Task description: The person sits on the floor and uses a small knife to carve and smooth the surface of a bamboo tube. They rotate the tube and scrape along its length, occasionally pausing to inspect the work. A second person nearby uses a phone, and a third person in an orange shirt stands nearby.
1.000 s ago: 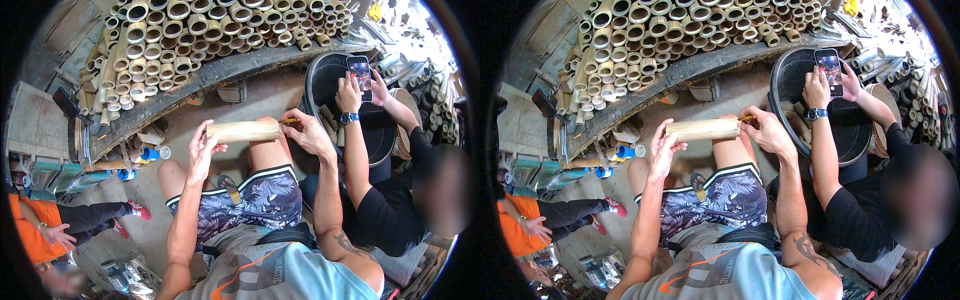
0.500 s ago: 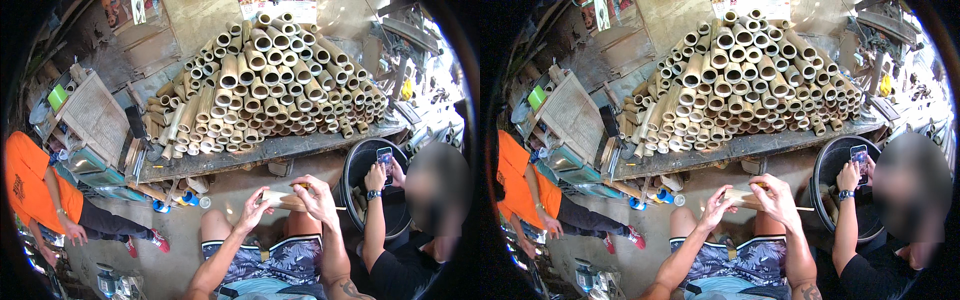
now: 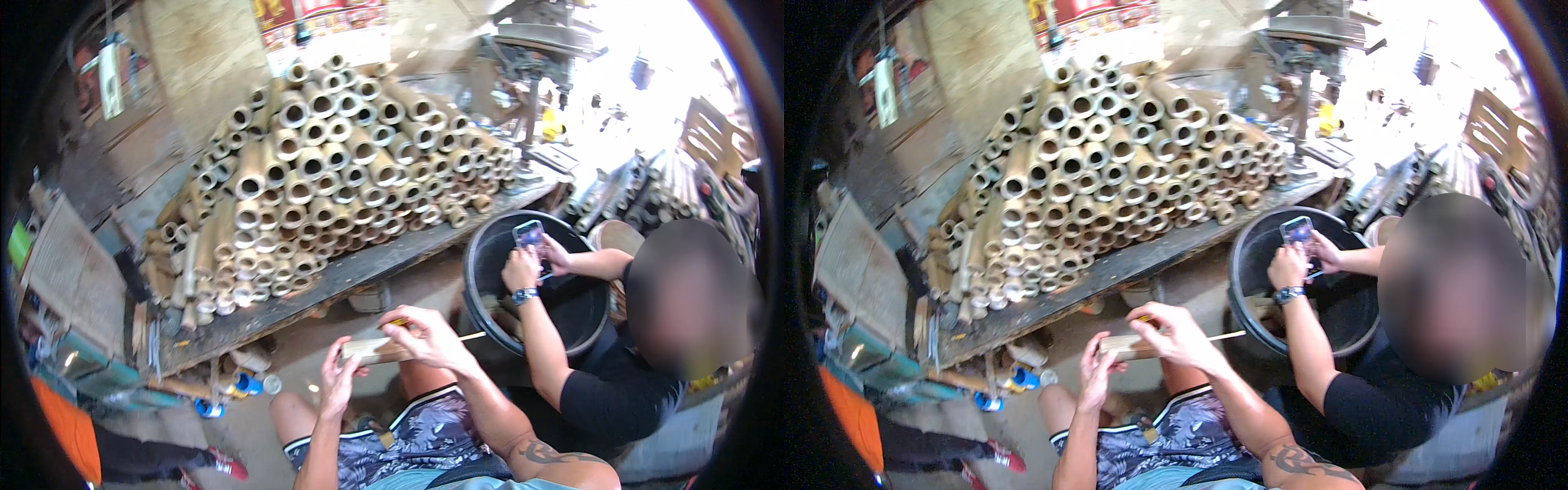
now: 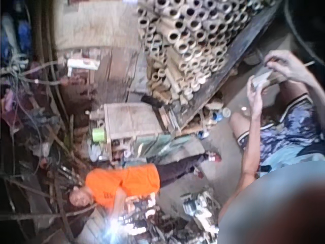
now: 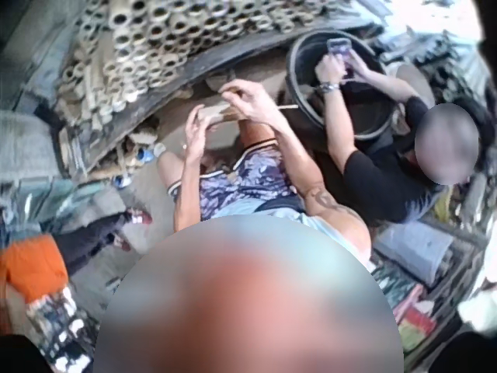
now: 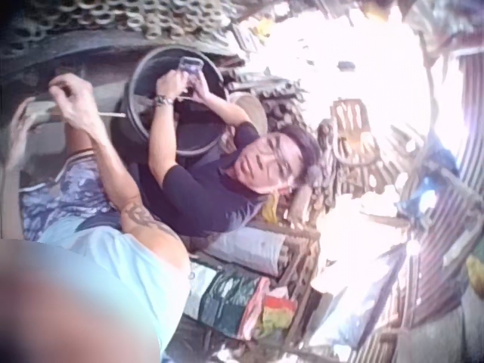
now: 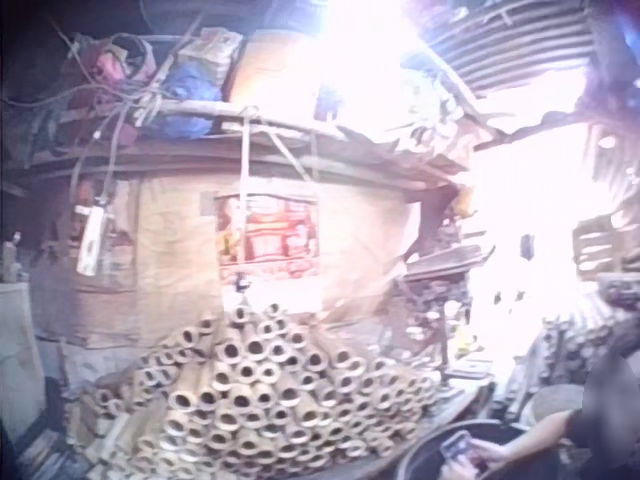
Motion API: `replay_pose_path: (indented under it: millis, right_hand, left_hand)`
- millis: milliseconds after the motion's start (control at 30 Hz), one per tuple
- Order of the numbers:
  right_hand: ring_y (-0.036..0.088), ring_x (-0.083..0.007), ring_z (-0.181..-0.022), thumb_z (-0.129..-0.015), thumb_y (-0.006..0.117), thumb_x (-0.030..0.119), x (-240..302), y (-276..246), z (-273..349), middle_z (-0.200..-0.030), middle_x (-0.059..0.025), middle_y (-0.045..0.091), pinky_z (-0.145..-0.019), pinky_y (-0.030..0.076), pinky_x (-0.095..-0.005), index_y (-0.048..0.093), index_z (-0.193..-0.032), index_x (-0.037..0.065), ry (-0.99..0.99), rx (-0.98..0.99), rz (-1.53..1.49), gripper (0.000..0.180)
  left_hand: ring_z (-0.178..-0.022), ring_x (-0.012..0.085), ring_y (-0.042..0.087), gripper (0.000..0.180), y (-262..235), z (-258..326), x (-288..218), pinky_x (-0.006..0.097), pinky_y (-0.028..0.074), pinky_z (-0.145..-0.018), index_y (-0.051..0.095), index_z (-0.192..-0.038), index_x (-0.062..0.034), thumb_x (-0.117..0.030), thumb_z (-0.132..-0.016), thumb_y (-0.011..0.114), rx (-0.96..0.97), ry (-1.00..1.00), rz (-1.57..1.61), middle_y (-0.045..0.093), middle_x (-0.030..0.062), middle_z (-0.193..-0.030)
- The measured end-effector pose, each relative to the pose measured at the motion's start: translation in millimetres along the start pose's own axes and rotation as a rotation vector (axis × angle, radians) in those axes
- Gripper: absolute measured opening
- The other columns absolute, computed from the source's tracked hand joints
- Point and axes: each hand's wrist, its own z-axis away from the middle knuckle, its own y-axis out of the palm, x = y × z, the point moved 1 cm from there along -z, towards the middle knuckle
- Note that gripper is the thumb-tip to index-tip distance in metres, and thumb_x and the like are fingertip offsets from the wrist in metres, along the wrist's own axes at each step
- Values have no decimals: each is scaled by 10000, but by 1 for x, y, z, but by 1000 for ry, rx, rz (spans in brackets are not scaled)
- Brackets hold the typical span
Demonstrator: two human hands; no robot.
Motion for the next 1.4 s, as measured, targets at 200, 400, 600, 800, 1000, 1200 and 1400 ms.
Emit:
replay_pose_path:
  millis: [200, 400, 600, 800, 1000, 1200, 1400]
  right_hand:
    - [692, -155, -857, -1045, 648, 195, -3, -6, 13, -940, -92, 748, -784, 554, -322, 706, -1235, 34, 84, 37, -235, 255]
    - [730, -190, -839, -1055, 615, 194, -11, 3, 12, -997, -118, 774, -786, 578, -347, 673, -1297, 59, 152, 68, -125, 284]
    - [728, -176, -836, -1055, 618, 180, -22, 9, 15, -985, -100, 775, -771, 576, -337, 659, -1303, 58, 118, 81, -118, 280]
    - [719, -166, -808, -1045, 630, 171, -25, 17, 15, -937, -91, 767, -742, 569, -323, 664, -1292, 63, 88, 137, -141, 272]
    - [721, -159, -821, -1046, 628, 168, -20, 15, 14, -938, -87, 768, -749, 574, -320, 663, -1286, 63, 122, 156, -123, 264]
    - [730, -163, -839, -1050, 621, 171, -22, 18, 16, -944, -87, 770, -768, 583, -324, 662, -1288, 59, 123, 154, -154, 266]
    - [731, -165, -836, -1051, 618, 170, -28, 19, 16, -936, -89, 768, -765, 585, -326, 660, -1284, 37, 132, 147, -162, 271]
  left_hand:
    - [-792, 137, 696, 475, 4, 11, 3, 273, 608, -706, 490, -1466, -33, -91, -1016, 633, -48, -2, 12, 620, 125, -1248]
    - [-761, 142, 689, 479, 0, 12, 7, 275, 593, -692, 478, -1471, -32, -100, -1018, 618, -71, -53, 0, 644, 121, -1172]
    - [-758, 151, 697, 491, -3, 13, 9, 275, 594, -685, 453, -1491, -32, -99, -1028, 601, -50, -62, -1, 623, 130, -1241]
    - [-734, 157, 708, 484, -1, 14, 8, 272, 593, -654, 439, -1498, -42, -111, -1044, 592, -35, -64, 37, 644, 127, -1220]
    - [-732, 157, 712, 485, -2, 12, 5, 268, 592, -644, 435, -1497, -51, -138, -1049, 601, -21, -57, 5, 670, 128, -1198]
    - [-735, 155, 714, 495, 0, 13, 2, 263, 586, -654, 446, -1490, -29, -104, -1030, 613, -25, -74, 29, 622, 161, -1300]
    - [-736, 152, 710, 496, 0, 13, 1, 261, 584, -647, 452, -1486, -28, -99, -1025, 621, -25, -60, 28, 624, 156, -1296]
